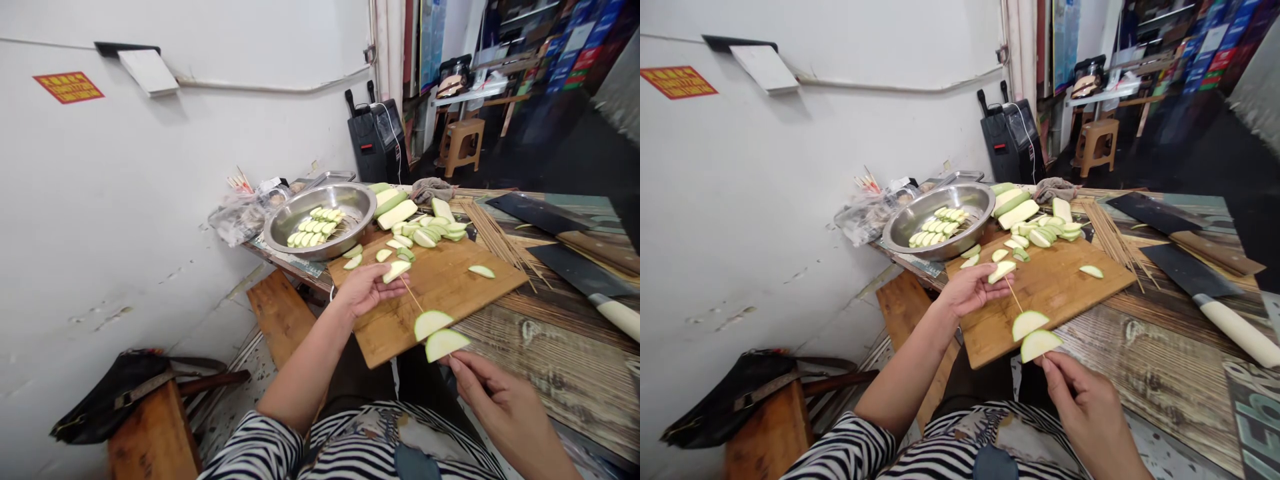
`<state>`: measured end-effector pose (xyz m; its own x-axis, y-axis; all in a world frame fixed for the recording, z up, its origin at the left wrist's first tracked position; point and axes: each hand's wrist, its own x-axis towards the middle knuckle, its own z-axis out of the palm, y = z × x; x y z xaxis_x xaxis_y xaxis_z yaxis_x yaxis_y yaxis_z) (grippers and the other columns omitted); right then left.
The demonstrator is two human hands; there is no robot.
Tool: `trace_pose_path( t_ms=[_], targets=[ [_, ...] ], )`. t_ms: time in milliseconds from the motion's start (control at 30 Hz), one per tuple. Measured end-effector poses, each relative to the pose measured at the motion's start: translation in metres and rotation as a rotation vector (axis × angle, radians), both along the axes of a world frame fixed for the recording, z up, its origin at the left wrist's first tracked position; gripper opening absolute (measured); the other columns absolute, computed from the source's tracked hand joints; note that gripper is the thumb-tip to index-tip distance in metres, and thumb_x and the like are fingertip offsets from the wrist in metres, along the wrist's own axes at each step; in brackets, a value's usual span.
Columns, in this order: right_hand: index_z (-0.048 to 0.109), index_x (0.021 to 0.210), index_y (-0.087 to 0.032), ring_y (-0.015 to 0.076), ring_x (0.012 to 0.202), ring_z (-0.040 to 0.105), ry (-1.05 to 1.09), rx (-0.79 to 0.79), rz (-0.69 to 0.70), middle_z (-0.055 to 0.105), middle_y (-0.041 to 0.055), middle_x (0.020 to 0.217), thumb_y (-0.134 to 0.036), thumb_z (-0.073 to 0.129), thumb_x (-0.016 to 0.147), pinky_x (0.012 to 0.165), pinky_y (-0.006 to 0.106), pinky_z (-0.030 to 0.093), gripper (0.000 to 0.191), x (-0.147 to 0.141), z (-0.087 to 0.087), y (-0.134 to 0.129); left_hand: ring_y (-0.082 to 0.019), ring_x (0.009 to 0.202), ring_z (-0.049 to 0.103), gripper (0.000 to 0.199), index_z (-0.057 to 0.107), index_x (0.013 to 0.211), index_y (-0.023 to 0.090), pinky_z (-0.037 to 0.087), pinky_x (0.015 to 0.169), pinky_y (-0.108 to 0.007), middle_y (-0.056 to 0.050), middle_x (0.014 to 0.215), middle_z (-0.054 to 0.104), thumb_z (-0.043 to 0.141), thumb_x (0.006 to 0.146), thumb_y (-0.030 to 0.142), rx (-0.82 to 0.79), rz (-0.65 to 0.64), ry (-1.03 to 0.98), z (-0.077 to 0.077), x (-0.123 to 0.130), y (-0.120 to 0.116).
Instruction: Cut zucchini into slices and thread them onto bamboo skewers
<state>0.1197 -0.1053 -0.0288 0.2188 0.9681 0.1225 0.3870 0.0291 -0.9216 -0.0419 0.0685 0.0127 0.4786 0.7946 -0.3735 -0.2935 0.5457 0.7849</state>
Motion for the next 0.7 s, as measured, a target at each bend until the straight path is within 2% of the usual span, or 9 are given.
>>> trace_pose_path(
  t_ms=[167,333,500,600,700],
  targets=[
    [0.071,0.087,-0.018,0.0157,0.053,0.059,0.021,-0.044,0.019,0.066,0.0019,0.062,-0.043,0.055,0.081,0.048,0.022,0.047,0.031,0.002,-0.003,-0.002,-0.016,0.067,0.068,0.018,0.068,0.088,0.007,0.057,0.070,-0.031,-0.014,0.084,0.071,0.053,0.083,0.016,0.068,-0.014,0.053,0.003,0.001,-0.002],
    [0.070,0.093,-0.017,0.0145,0.050,0.054,0.102,-0.109,0.060,0.063,0.0011,0.061,-0.044,0.054,0.082,0.044,0.022,0.045,0.033,0.003,-0.004,-0.005,-0.014,0.060,0.066,0.018,0.069,0.082,0.008,0.055,0.062,-0.026,-0.012,0.079,0.071,0.054,0.083,0.019,0.173,-0.004,0.112,0.006,0.004,-0.005],
    [0.071,0.090,-0.018,0.0132,0.048,0.050,0.153,-0.084,-0.031,0.060,-0.0003,0.058,-0.043,0.056,0.081,0.044,0.022,0.042,0.031,-0.003,-0.002,-0.007,-0.013,0.057,0.064,0.017,0.069,0.078,0.010,0.054,0.061,-0.025,-0.010,0.075,0.070,0.057,0.082,0.021,0.205,-0.008,0.127,0.006,0.009,-0.008],
    [0.070,0.088,-0.017,0.0126,0.045,0.047,0.162,-0.085,-0.020,0.054,-0.0020,0.052,-0.044,0.056,0.081,0.042,0.021,0.040,0.031,-0.005,0.000,-0.006,-0.016,0.062,0.066,0.015,0.069,0.081,0.009,0.055,0.067,-0.029,-0.011,0.077,0.071,0.058,0.082,0.020,0.163,0.006,0.132,0.008,0.012,-0.009],
    [0.069,0.088,-0.016,0.0119,0.045,0.045,0.189,-0.091,0.011,0.053,-0.0019,0.053,-0.044,0.056,0.081,0.041,0.021,0.038,0.032,-0.007,-0.002,-0.003,-0.020,0.076,0.069,0.013,0.066,0.088,0.009,0.056,0.075,-0.035,-0.012,0.085,0.071,0.058,0.082,0.016,0.038,0.049,0.046,0.010,0.018,-0.009]
  ],
)
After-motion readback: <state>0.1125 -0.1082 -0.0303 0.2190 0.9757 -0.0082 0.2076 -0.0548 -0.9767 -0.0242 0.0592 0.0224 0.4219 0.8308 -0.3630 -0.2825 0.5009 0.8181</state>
